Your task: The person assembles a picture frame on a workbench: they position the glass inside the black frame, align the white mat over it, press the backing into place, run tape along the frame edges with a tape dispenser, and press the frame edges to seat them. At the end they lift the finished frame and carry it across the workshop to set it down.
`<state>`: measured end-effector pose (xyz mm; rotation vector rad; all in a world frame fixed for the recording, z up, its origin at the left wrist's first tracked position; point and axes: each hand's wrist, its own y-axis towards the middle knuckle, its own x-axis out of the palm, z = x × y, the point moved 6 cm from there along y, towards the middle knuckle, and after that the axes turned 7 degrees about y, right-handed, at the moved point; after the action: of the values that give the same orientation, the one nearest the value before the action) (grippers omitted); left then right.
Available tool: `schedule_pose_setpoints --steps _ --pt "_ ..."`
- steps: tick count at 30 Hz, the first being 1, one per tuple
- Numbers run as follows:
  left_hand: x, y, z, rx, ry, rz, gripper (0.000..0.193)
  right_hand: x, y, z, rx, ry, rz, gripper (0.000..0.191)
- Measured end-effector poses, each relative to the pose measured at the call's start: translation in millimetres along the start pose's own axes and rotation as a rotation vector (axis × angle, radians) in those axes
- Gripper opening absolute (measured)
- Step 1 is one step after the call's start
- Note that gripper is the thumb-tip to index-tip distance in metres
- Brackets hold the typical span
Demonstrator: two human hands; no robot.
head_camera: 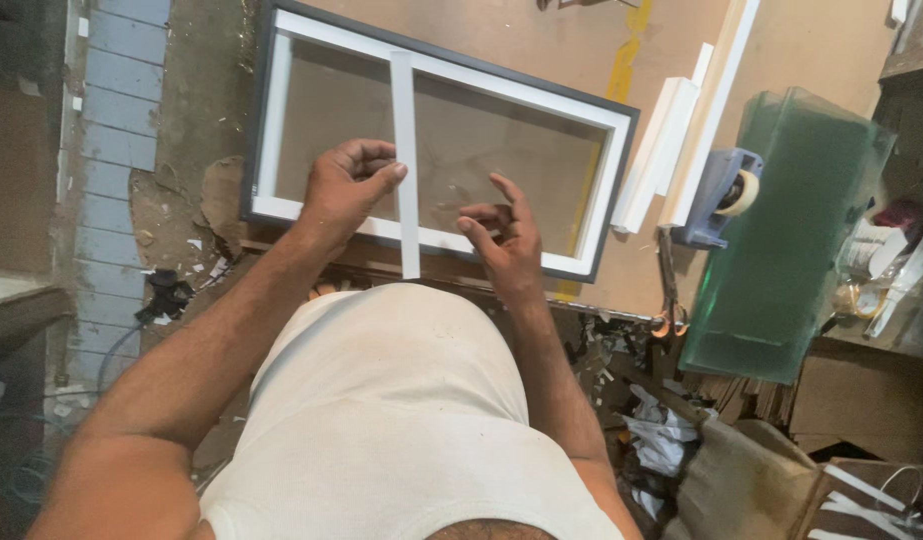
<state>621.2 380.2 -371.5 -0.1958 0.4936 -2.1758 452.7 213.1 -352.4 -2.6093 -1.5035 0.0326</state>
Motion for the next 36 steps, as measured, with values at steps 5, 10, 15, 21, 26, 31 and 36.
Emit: schedule_pose_setpoints --steps 5,10,15,21,26,31,36 --pt "-74.7 20.6 -3.3 0.047 0.006 -0.066 0.031 136.3 42.4 9.9 0.075 0.121 0.031 0.059" --pt "-167.4 35.6 -20.4 0.042 0.007 -0.009 0.043 221.2 73.6 22.3 0.077 0.0 0.139 0.053" --pt "-244.5 25.6 -49.5 0.034 0.015 0.036 0.035 263.6 103.5 38.2 0.172 -0.215 0.186 0.049" --pt "-303.6 9.1 -94.9 -0.094 -0.045 0.127 0.03 294.8 118.6 45.4 0.117 -0.429 0.183 0.049" --pt "-321.4 5.5 -109.1 -0.128 -0.007 0.12 0.029 306.1 124.9 46.7 0.086 -0.471 0.187 0.052" --pt "-309.5 13.0 -92.6 -0.044 0.145 0.075 0.026 307.6 122.1 50.3 0.07 -0.497 0.204 0.052" --pt "-274.6 17.9 -49.1 0.429 0.708 -0.044 0.029 289.0 89.3 49.3 -0.022 -0.512 0.332 0.046"
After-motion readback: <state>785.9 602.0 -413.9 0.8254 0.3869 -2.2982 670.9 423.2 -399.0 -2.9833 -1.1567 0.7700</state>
